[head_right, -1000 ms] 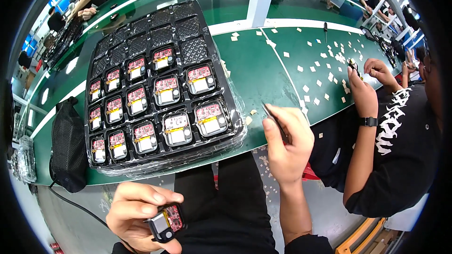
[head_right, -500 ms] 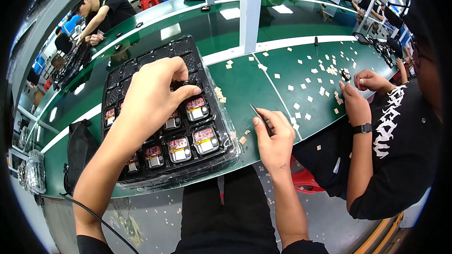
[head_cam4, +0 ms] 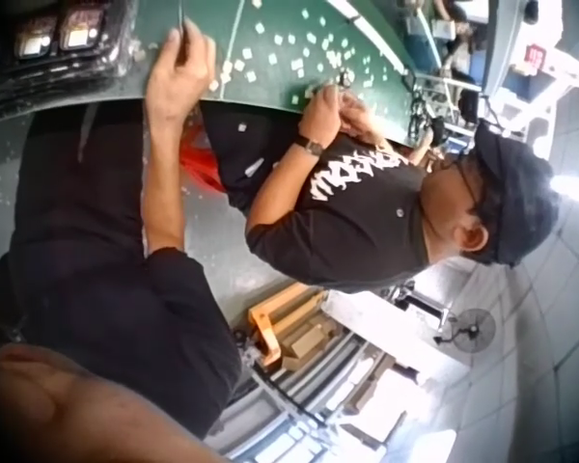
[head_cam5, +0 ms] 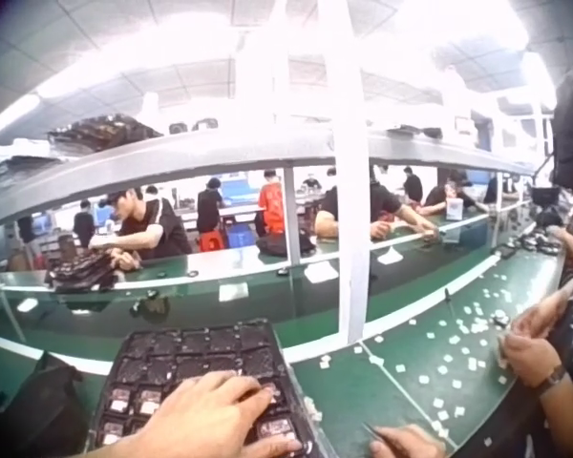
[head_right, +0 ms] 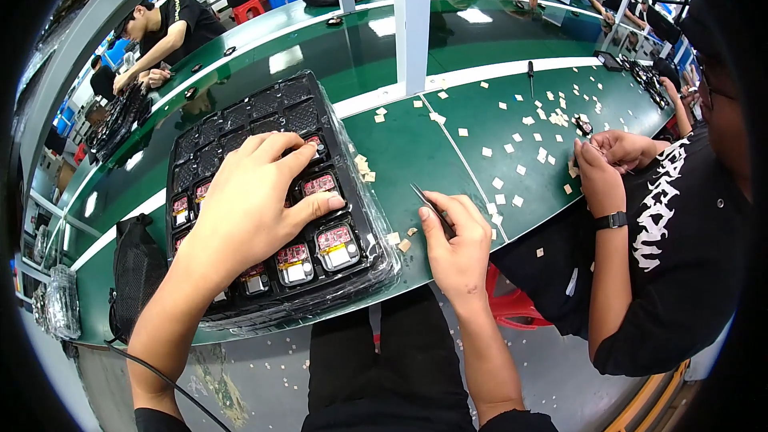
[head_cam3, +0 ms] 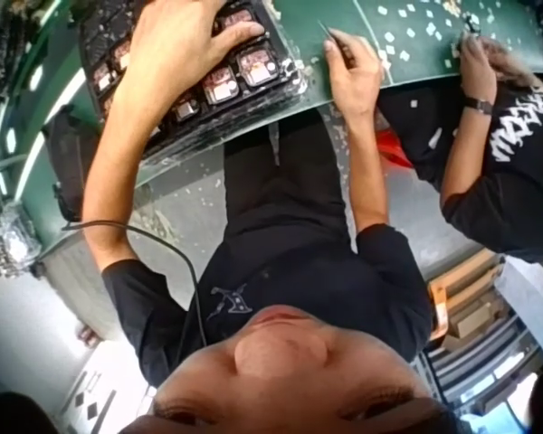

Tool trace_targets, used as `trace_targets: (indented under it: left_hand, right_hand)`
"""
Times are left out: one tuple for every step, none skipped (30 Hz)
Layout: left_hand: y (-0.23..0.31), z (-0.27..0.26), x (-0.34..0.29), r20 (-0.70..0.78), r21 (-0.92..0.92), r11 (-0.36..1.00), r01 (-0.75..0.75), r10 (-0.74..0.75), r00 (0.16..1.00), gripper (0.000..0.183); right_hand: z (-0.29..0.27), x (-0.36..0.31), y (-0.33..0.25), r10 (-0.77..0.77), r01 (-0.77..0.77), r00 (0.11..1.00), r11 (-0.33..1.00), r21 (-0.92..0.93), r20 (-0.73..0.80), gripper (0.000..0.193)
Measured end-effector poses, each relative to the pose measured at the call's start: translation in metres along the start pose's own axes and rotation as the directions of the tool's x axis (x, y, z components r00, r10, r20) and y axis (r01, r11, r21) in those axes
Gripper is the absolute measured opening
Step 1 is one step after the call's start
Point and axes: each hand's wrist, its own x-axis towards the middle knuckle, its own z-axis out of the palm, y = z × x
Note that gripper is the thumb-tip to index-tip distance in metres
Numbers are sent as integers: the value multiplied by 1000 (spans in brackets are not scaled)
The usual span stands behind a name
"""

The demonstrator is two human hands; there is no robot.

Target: Assembling small electronic components, specifically placing adhesive strips and internal parts into smartwatch-like housings using tweezers.

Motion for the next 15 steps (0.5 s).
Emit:
trace_targets:
  left_hand:
    - [1,-1,-2,-34,6,1000,-19,20,999,63]
    - [4,-3,-6,-99,-22,999,-32,30,995,63]
    - [10,-7,-10,-102,-26,999,-37,34,994,63]
    - [17,-14,-14,-137,-78,994,-79,68,988,62]
    - [24,-21,-20,-174,-130,984,-124,100,980,62]
    - [30,-27,-28,-147,-249,951,-184,151,978,63]
    - [35,-29,-36,-176,-274,920,-280,238,955,56]
    - [41,-26,-46,-207,-316,870,-379,326,922,50]
    - [49,-25,-58,-243,-345,814,-468,404,882,44]
    - [59,-19,-71,-267,-338,763,-552,485,833,36]
    - [68,-12,-81,-290,-329,703,-630,560,776,29]
    - [73,-8,-85,-313,-314,626,-714,642,700,31]
    - [78,-4,-91,-327,-294,546,-785,714,619,33]
    - [90,17,-109,-300,-427,552,-716,661,688,29]
    - [104,51,-133,-263,-551,544,-633,606,750,25]
  right_hand:
    - [-1,0,0,-1,1,1000,1000,-6,3,20]
    - [-1,1,0,-4,4,1000,1000,-8,2,20]
    - [-2,1,1,4,-4,1000,1000,4,0,20]
    - [-3,0,2,16,-16,1000,1000,13,-4,20]
    - [-3,0,2,19,-19,1000,1000,3,-10,20]
    - [-3,0,2,19,-19,1000,1000,0,-7,19]
    - [-2,0,1,15,-15,1000,1000,2,0,19]
    - [-1,0,2,10,-10,1000,1000,-12,5,19]
    - [0,1,-2,6,-6,1000,1000,-2,8,19]
    - [0,1,-3,7,-7,1000,1000,-7,7,19]
    - [0,1,-2,10,-10,1000,1000,-12,5,19]
    - [-2,1,-2,7,-7,1000,1000,-21,-2,19]
    - [-1,1,-3,4,-4,1000,1000,-24,-4,19]
    - [0,1,-5,8,-8,1000,1000,-17,2,19]
    - [1,1,-6,13,-12,1000,1000,-14,9,19]
